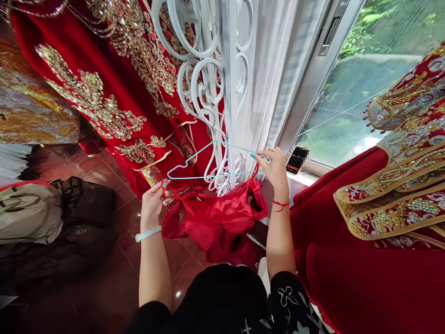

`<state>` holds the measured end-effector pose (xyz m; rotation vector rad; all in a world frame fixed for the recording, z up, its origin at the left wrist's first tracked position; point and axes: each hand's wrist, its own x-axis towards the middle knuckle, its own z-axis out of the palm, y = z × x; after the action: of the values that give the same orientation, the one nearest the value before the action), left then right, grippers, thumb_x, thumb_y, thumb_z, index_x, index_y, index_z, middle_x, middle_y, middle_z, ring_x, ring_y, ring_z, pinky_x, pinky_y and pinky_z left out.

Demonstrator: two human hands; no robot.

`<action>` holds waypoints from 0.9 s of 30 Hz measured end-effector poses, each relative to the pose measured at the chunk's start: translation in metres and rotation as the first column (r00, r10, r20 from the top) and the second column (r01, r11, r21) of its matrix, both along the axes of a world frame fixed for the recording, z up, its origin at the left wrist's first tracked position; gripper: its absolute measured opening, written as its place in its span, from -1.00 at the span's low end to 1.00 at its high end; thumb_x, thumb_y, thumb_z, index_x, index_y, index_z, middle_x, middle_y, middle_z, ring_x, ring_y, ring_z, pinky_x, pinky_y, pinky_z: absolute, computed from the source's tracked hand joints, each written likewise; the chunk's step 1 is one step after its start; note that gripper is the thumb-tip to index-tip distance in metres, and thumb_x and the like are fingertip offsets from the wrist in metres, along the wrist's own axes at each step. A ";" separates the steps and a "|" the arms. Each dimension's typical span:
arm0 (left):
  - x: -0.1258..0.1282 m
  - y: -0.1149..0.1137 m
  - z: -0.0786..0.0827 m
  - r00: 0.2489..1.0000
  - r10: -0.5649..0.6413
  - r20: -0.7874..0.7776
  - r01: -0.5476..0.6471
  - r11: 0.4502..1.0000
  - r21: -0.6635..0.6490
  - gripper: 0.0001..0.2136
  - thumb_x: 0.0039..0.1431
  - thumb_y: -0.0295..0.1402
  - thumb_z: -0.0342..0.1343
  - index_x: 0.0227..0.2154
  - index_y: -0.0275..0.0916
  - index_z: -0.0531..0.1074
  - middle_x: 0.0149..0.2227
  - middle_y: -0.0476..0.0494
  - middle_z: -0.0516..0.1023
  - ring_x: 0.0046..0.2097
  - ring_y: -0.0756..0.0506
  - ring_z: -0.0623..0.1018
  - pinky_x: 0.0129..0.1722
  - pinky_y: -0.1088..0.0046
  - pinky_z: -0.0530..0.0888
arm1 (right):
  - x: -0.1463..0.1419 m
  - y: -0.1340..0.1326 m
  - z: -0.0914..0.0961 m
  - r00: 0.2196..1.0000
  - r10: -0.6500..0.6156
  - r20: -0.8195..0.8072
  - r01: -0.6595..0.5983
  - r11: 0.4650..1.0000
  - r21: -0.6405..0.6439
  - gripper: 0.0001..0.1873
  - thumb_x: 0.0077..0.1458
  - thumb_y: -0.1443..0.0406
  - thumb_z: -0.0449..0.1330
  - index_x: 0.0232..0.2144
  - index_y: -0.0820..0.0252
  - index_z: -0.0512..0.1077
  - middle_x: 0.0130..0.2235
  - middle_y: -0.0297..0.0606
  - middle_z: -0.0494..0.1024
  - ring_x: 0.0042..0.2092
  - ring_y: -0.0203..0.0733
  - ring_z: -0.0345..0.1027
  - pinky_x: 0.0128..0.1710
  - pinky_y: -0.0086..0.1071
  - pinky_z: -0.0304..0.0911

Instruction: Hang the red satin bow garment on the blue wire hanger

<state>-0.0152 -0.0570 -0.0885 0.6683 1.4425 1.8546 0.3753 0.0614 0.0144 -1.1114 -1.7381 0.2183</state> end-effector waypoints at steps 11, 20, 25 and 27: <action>0.047 0.042 0.087 0.836 -0.379 -0.396 0.310 0.923 -0.229 -0.82 0.11 -0.31 0.28 -0.28 -0.33 0.57 -0.35 -0.13 0.60 -0.41 -0.08 0.63 -0.38 0.36 0.62 | -0.001 0.040 -0.012 0.991 0.050 0.127 -0.048 0.999 -0.019 -0.74 0.21 0.14 0.20 -0.44 0.10 0.56 -0.46 -0.31 0.38 -0.27 -0.11 0.25 -0.11 -0.23 0.19; 0.059 -0.012 0.053 0.587 -0.061 -0.807 0.144 0.989 0.029 -0.62 0.16 -0.38 0.13 0.07 -0.18 0.35 0.16 -0.29 0.35 -0.05 -0.09 0.55 -0.03 0.29 0.56 | -0.133 -0.018 -0.056 0.959 0.279 0.041 -0.280 0.960 0.022 -0.61 0.25 0.30 0.14 0.10 0.00 0.50 0.09 -0.16 0.55 0.21 0.01 0.33 0.35 -0.02 0.05; 0.055 -0.064 0.006 0.233 -0.599 -0.766 0.372 0.783 -0.499 -0.90 0.22 -0.31 0.11 -0.31 -0.12 0.53 -0.13 -0.14 0.62 0.14 -0.25 0.48 0.32 -0.10 0.25 | -0.191 -0.024 -0.066 0.822 0.558 0.113 -0.521 0.818 -0.244 -0.63 0.35 0.24 0.17 0.16 -0.05 0.50 0.05 -0.26 0.65 0.17 -0.04 0.39 0.43 0.09 -0.23; 0.048 -0.075 -0.002 0.175 -0.702 -0.691 0.393 0.693 -0.605 -0.88 0.19 -0.31 0.15 -0.45 -0.13 0.49 -0.16 -0.11 0.65 0.20 -0.27 0.44 0.37 -0.15 0.13 | -0.196 -0.022 -0.069 0.821 0.549 0.154 -0.488 0.816 -0.310 -0.74 0.38 0.21 0.14 -0.04 -0.01 0.62 -0.10 -0.26 0.70 0.04 -0.08 0.44 0.40 0.04 -0.17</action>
<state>0.0325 -0.1315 -0.0906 1.9577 1.6491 0.5285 0.1789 0.0394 -0.0544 -0.8314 -2.2641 0.6955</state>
